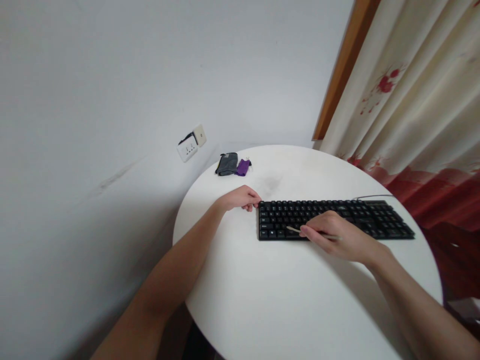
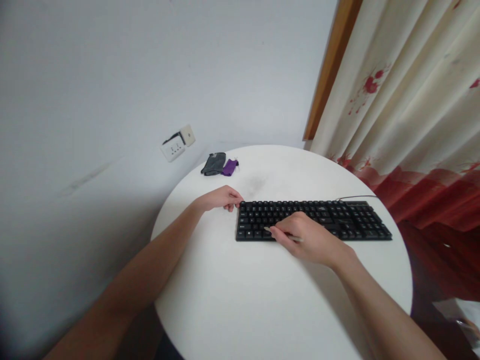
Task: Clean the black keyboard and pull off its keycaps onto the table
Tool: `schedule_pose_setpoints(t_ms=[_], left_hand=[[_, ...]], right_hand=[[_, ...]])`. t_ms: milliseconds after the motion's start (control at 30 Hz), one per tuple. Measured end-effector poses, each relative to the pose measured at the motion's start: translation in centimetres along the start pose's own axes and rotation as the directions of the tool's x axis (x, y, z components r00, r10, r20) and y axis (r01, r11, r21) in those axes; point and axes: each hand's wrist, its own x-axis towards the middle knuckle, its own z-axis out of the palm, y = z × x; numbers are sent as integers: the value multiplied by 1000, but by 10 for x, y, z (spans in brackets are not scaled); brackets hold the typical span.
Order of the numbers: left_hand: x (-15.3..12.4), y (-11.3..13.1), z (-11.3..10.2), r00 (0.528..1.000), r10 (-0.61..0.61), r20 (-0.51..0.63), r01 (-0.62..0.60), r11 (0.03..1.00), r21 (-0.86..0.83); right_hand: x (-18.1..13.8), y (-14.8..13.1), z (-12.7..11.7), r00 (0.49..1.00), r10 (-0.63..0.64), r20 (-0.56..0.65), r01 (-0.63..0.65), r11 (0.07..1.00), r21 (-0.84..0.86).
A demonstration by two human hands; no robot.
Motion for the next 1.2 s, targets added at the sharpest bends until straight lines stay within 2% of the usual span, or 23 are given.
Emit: schedule_pose_setpoints(t_ms=[133, 267, 367, 533, 700, 900, 1200], left_hand=[[-1, 1, 0, 1000, 7, 0, -7, 1000, 6], [0, -1, 0, 1000, 18, 6, -19, 1000, 18], [1, -3, 0, 1000, 22, 14, -22, 999, 24], [1, -2, -1, 1000, 18, 8, -18, 999, 34], [1, 0, 0, 1000, 6, 5, -7, 1000, 24], [1, 1, 0, 1000, 5, 6, -5, 1000, 10], [-1, 3, 2, 1000, -9, -15, 9, 1000, 7]], right_hand=[[-3, 3, -2, 989, 70, -131, -65, 997, 37], [0, 15, 2, 899, 208, -386, -199, 978, 63], [7, 25, 15, 864, 224, -451, -229, 972, 44], [22, 35, 37, 900, 156, -407, -163, 986, 16], [30, 33, 46, 927, 163, -339, -193, 980, -55], [25, 24, 39, 950, 158, -268, -195, 974, -118], [16, 15, 19, 978, 142, -153, -157, 984, -86]])
